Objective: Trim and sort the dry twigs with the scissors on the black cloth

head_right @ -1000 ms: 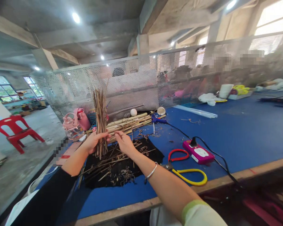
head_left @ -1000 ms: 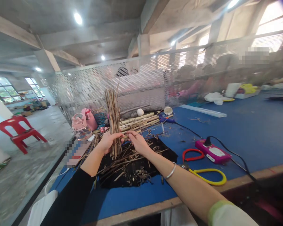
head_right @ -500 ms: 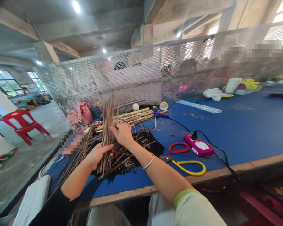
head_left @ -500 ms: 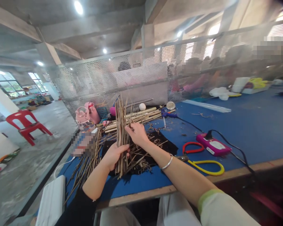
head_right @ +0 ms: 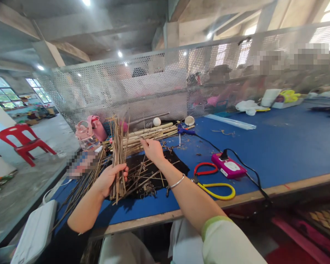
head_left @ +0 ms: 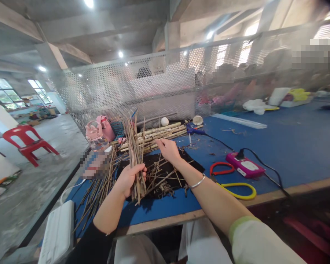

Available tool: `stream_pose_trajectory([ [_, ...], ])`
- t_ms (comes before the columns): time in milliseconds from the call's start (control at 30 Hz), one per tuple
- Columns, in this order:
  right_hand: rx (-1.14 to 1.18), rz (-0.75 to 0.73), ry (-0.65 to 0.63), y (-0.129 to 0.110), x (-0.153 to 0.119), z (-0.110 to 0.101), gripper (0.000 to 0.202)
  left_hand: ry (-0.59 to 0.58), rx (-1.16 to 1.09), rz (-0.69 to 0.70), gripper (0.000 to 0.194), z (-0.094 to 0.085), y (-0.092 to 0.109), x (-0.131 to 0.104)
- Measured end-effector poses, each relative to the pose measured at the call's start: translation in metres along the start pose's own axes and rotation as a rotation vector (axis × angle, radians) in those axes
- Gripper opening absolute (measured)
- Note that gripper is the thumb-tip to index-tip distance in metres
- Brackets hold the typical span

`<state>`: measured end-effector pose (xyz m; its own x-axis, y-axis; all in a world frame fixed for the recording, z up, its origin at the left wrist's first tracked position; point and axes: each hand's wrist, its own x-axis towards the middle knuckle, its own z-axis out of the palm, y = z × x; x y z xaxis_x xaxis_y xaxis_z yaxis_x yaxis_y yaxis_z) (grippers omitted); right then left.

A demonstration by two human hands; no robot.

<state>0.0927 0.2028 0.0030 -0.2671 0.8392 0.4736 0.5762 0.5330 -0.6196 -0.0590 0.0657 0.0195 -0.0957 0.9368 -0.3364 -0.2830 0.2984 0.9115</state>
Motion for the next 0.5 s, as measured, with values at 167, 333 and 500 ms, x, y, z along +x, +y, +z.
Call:
stream_pose_trajectory([
  [167, -0.115, 0.131, -0.092, 0.020, 0.006, -0.014, 0.040, -0.004, 0.051, -0.031, 0.023, -0.005, -0.020, -0.027],
  [333, 0.112, -0.034, -0.049, -0.003, -0.001, -0.018, 0.051, 0.018, -0.010, -0.091, 0.023, 0.009, -0.046, -0.031],
  [500, 0.353, -0.105, -0.388, -0.022, -0.013, -0.004, 0.039, 0.051, 0.067, 0.025, 0.018, 0.018, -0.052, -0.021],
])
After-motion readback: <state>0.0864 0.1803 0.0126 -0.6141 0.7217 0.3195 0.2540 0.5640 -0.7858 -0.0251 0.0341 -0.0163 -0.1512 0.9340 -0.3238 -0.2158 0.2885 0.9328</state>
